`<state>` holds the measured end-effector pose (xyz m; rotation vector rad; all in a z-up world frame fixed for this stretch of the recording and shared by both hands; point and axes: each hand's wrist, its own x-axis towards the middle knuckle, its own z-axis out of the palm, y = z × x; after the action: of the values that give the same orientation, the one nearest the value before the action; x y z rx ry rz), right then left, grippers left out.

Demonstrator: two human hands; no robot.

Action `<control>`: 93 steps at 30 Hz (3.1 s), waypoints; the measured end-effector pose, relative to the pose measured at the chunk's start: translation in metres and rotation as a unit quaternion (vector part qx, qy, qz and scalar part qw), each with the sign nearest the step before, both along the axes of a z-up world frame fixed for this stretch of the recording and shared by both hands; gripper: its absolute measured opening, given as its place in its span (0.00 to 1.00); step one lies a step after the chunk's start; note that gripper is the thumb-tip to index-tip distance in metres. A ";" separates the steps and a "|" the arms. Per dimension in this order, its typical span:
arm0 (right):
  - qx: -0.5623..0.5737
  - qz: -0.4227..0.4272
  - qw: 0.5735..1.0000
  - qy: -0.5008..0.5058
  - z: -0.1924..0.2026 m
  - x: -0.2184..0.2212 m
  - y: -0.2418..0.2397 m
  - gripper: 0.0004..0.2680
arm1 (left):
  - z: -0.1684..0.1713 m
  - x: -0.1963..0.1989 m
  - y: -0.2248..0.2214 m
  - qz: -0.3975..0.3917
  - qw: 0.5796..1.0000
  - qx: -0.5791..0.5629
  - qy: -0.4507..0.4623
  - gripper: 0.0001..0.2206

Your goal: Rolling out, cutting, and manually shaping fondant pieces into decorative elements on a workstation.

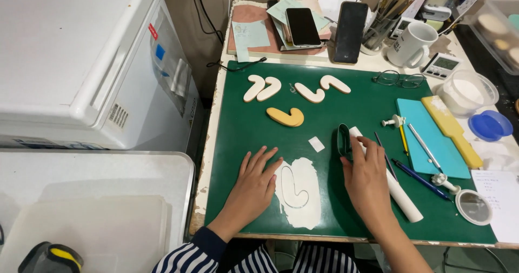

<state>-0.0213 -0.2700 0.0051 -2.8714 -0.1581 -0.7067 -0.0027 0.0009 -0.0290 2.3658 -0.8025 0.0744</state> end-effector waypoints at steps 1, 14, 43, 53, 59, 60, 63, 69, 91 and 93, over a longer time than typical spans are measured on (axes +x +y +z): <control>0.001 0.001 1.000 -0.001 0.004 0.001 0.009 0.18 | 0.000 0.000 0.000 0.001 1.000 0.001 -0.001 0.20; 0.156 0.158 0.966 0.133 -0.027 0.034 0.043 0.03 | -0.001 0.000 0.000 -0.002 1.000 0.021 -0.016 0.21; 0.488 0.226 0.788 0.300 0.032 0.008 0.025 0.17 | 0.011 -0.003 0.004 0.006 0.993 -0.116 0.008 0.05; 0.498 0.087 0.833 0.225 0.016 -0.019 -0.010 0.15 | 0.035 -0.021 0.003 -0.035 0.968 -0.198 0.153 0.09; 0.561 0.056 0.790 0.241 0.016 -0.056 -0.033 0.14 | 0.086 -0.046 -0.018 -0.066 0.948 -0.199 0.241 0.07; 0.566 0.062 0.789 0.228 0.016 -0.063 -0.037 0.14 | 0.095 -0.049 -0.023 -0.078 0.933 -0.202 0.287 0.07; 0.571 0.000 0.795 0.205 0.027 -0.077 -0.041 0.13 | 0.111 -0.052 -0.043 -0.066 0.894 -0.247 0.369 0.08; 0.633 -0.073 0.766 0.078 0.055 -0.089 -0.030 0.10 | 0.128 -0.048 -0.076 -0.092 0.890 -0.266 0.359 0.18; 0.163 -0.320 0.867 0.346 -0.001 -0.093 -0.059 0.04 | 0.002 0.131 -0.060 0.037 0.950 0.206 -0.230 0.27; 0.101 -0.323 0.868 0.362 0.001 -0.106 -0.074 0.07 | 0.004 0.129 -0.059 0.052 0.960 0.155 -0.227 0.15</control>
<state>-0.1273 -0.3444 0.0061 -2.7285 0.9443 0.3187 0.1266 -0.0581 -0.0246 2.7329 -0.9558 0.5953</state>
